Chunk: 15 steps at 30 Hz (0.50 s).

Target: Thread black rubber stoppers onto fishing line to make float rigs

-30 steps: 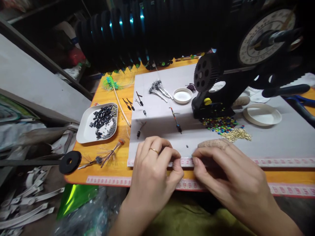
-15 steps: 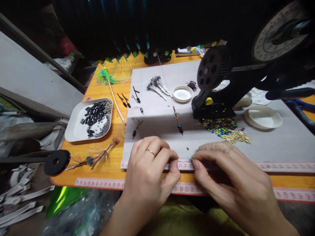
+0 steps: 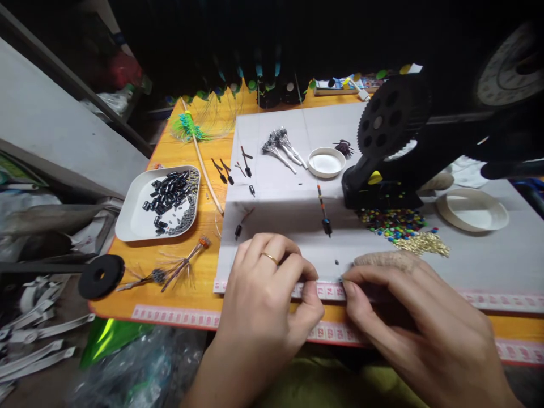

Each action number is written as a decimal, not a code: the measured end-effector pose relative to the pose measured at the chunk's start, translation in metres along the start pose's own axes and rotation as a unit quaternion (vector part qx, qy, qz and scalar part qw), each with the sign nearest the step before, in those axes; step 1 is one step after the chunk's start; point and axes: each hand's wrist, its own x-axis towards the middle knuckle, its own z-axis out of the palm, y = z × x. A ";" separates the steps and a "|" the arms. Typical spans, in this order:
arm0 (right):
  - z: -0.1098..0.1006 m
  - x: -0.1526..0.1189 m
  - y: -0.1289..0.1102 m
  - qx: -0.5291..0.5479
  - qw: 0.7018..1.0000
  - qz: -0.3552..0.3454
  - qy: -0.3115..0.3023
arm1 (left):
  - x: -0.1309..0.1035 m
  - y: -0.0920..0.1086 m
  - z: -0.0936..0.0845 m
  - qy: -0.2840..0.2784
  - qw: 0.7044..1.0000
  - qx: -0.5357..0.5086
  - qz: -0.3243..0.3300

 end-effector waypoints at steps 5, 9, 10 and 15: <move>0.000 -0.001 0.000 0.004 1.000 0.001 0.003 | 0.000 0.000 0.000 0.009 1.000 0.002 0.001; 0.000 -0.001 -0.001 0.015 1.000 -0.003 0.005 | -0.001 0.000 0.003 0.024 0.999 0.014 0.018; 0.000 -0.002 -0.001 0.019 1.000 -0.003 0.003 | -0.002 0.000 0.003 0.028 0.999 0.016 0.023; -0.001 -0.002 0.001 0.040 0.999 -0.004 0.004 | 0.004 0.004 -0.029 0.097 0.991 0.032 0.086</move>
